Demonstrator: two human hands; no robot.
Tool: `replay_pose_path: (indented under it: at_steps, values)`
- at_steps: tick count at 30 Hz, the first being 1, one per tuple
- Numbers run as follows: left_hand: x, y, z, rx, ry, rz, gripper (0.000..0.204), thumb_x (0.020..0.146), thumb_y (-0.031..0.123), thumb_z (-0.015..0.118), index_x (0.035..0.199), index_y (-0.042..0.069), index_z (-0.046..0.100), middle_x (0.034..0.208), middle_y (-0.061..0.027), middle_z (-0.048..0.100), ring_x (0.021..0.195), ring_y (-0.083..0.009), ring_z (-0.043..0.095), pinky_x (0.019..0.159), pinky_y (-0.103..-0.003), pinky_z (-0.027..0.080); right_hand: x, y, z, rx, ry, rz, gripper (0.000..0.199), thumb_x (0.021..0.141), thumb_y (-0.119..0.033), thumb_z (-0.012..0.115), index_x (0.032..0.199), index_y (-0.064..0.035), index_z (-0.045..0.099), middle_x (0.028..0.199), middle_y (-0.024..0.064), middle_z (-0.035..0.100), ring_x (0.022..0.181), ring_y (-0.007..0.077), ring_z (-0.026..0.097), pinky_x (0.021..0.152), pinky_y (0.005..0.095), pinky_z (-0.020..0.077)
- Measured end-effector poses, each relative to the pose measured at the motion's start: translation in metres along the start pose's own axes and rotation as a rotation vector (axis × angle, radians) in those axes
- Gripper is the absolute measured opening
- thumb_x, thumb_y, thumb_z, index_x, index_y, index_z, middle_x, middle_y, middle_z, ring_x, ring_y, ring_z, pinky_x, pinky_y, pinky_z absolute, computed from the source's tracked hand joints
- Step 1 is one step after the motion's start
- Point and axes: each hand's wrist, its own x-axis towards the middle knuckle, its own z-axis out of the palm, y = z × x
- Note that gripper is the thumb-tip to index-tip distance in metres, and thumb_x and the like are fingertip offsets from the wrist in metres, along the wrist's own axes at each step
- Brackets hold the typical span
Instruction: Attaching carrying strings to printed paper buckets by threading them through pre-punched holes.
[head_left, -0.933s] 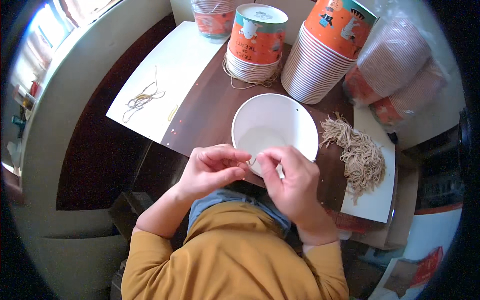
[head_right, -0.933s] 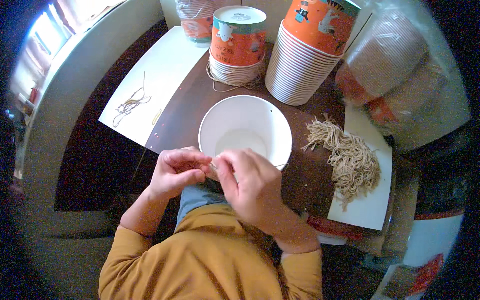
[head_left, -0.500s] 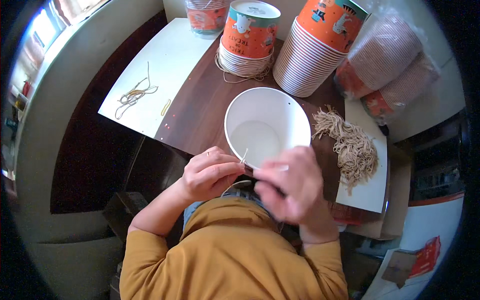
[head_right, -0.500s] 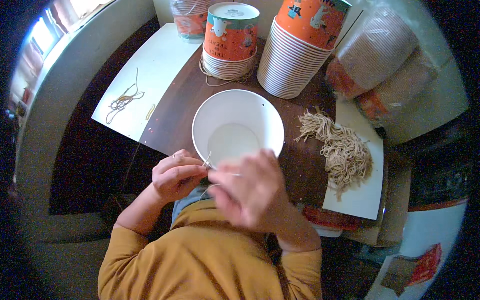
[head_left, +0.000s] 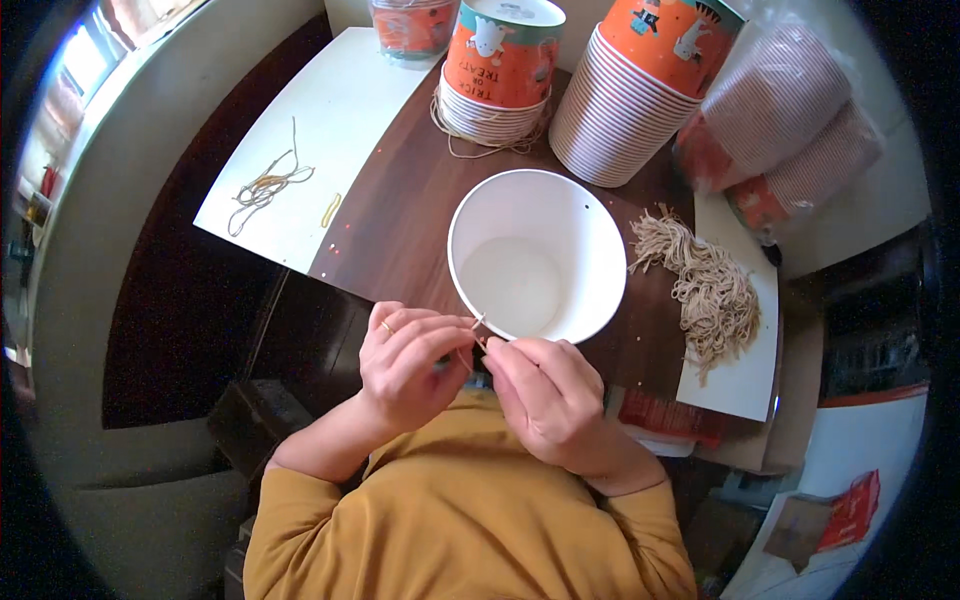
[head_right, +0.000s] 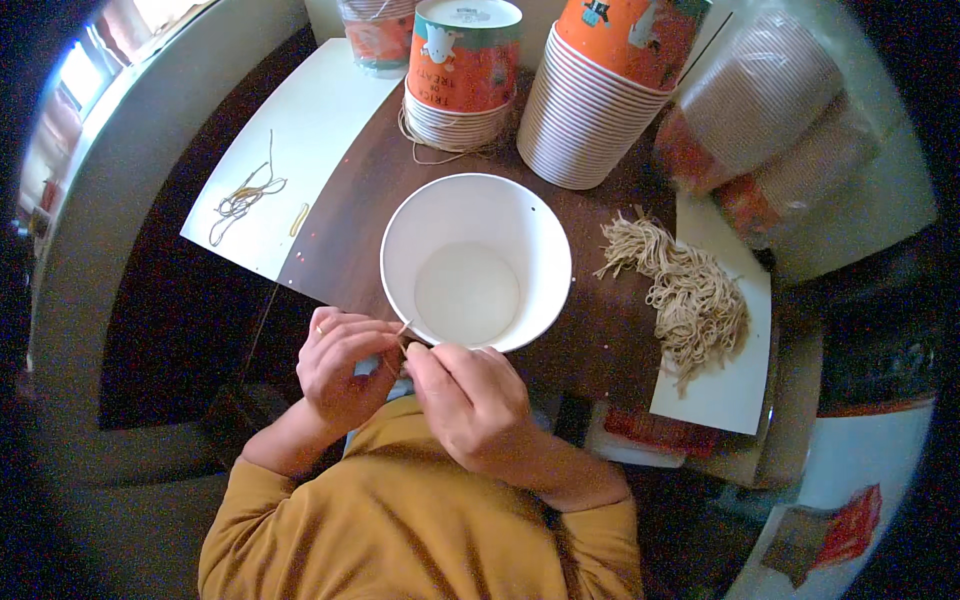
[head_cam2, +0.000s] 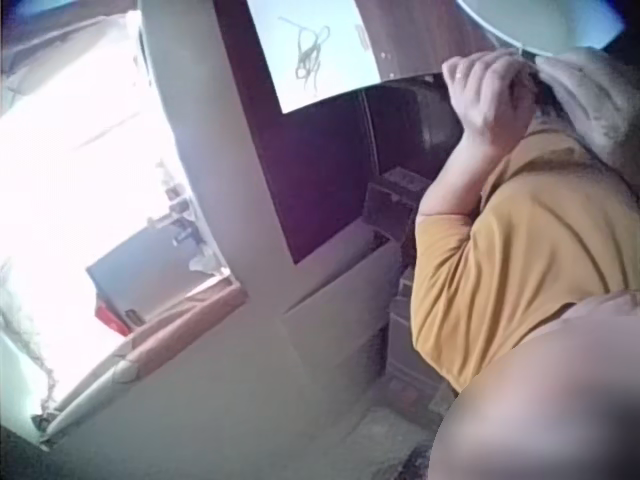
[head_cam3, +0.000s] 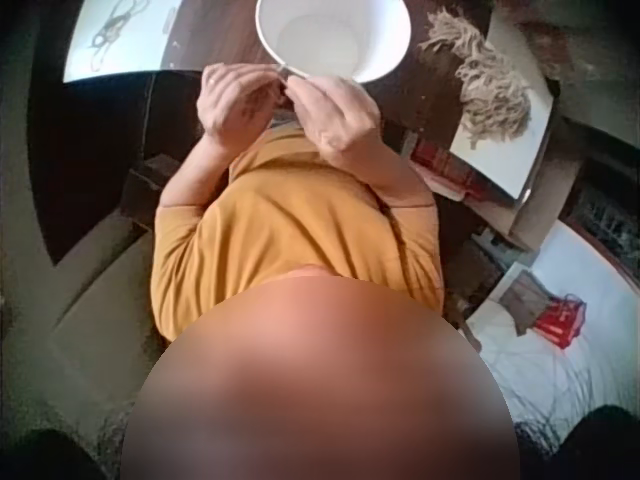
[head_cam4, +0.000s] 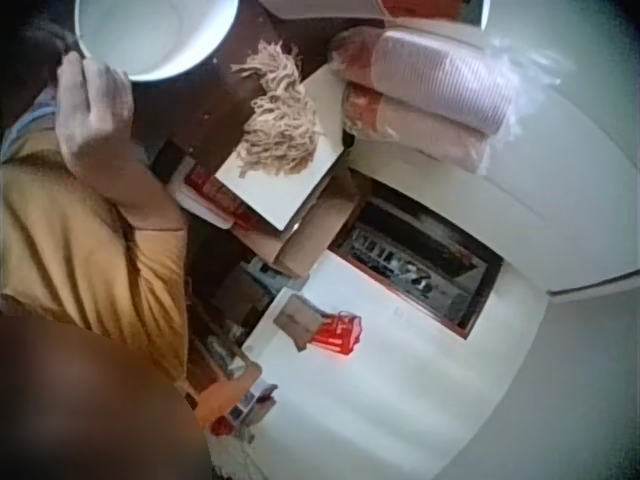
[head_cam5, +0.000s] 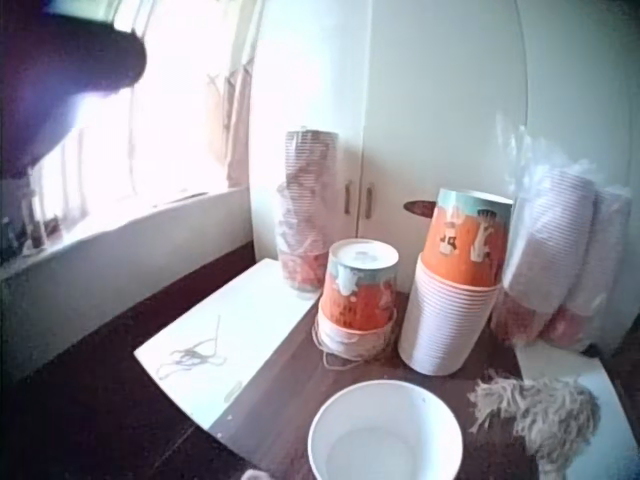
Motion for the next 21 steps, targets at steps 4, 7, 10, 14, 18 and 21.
replay_pose_path:
  at_steps: [4,7,10,14,18,21]
  values:
    - [-0.009,-0.001,0.008,-0.128,-0.001,-0.196,0.024,0.071,-0.004,0.071,0.09,0.006,0.062,0.084,-0.0051,0.068,0.072,-0.0168,0.065,0.067,-0.029,0.046,-0.012,0.003,0.022,0.002,0.2,0.12,0.025,0.073,0.006,0.069,0.097,0.0016,0.064,0.086,0.0108,0.061,0.072,0.0254,0.062,0.062,0.0326,0.0519]
    - [-0.013,0.011,0.015,-0.711,0.093,-0.766,0.01,0.083,-0.001,0.067,0.09,-0.003,0.06,0.087,-0.0092,0.068,0.079,-0.0126,0.064,0.071,-0.024,0.052,-0.015,0.012,0.03,-0.089,0.279,0.129,0.02,0.073,0.004,0.069,0.093,0.0007,0.064,0.084,0.0107,0.062,0.07,0.0244,0.063,0.06,0.0321,0.0521]
    - [-0.011,0.01,0.022,-1.024,0.146,-0.855,0.01,0.084,-0.001,0.068,0.09,-0.003,0.061,0.089,-0.0105,0.068,0.082,-0.0148,0.066,0.071,-0.024,0.053,-0.02,0.03,0.044,-0.186,0.31,0.101,0.021,0.076,-0.005,0.069,0.096,-0.0024,0.063,0.086,0.0075,0.059,0.068,0.022,0.06,0.058,0.0318,0.0483]
    - [-0.015,0.006,0.025,-1.085,0.172,-0.928,0.011,0.082,-0.001,0.069,0.09,-0.002,0.061,0.089,-0.0113,0.069,0.08,-0.0141,0.066,0.073,-0.025,0.053,-0.015,0.028,0.06,0.099,0.308,0.273,0.019,0.077,-0.002,0.067,0.096,-0.0023,0.063,0.083,0.011,0.059,0.07,0.0269,0.061,0.06,0.0337,0.0497]
    - [-0.012,0.002,0.021,-1.1,0.185,-0.94,0.011,0.082,0.0,0.07,0.089,-0.002,0.061,0.087,-0.0109,0.069,0.078,-0.0131,0.065,0.07,-0.024,0.053,-0.009,0.027,0.061,0.638,0.25,0.521,0.015,0.081,0.001,0.061,0.096,0.0007,0.063,0.091,0.014,0.064,0.08,0.0252,0.065,0.069,0.0308,0.0519]
    - [-0.015,-0.001,0.017,-1.072,0.192,-0.945,0.012,0.082,0.001,0.07,0.089,-0.002,0.061,0.085,-0.0102,0.069,0.077,-0.0126,0.065,0.068,-0.024,0.052,-0.004,0.022,0.058,1.003,0.198,0.666,0.012,0.086,-0.003,0.06,0.096,0.0023,0.065,0.096,0.008,0.067,0.084,0.0147,0.064,0.076,0.0284,0.0516]
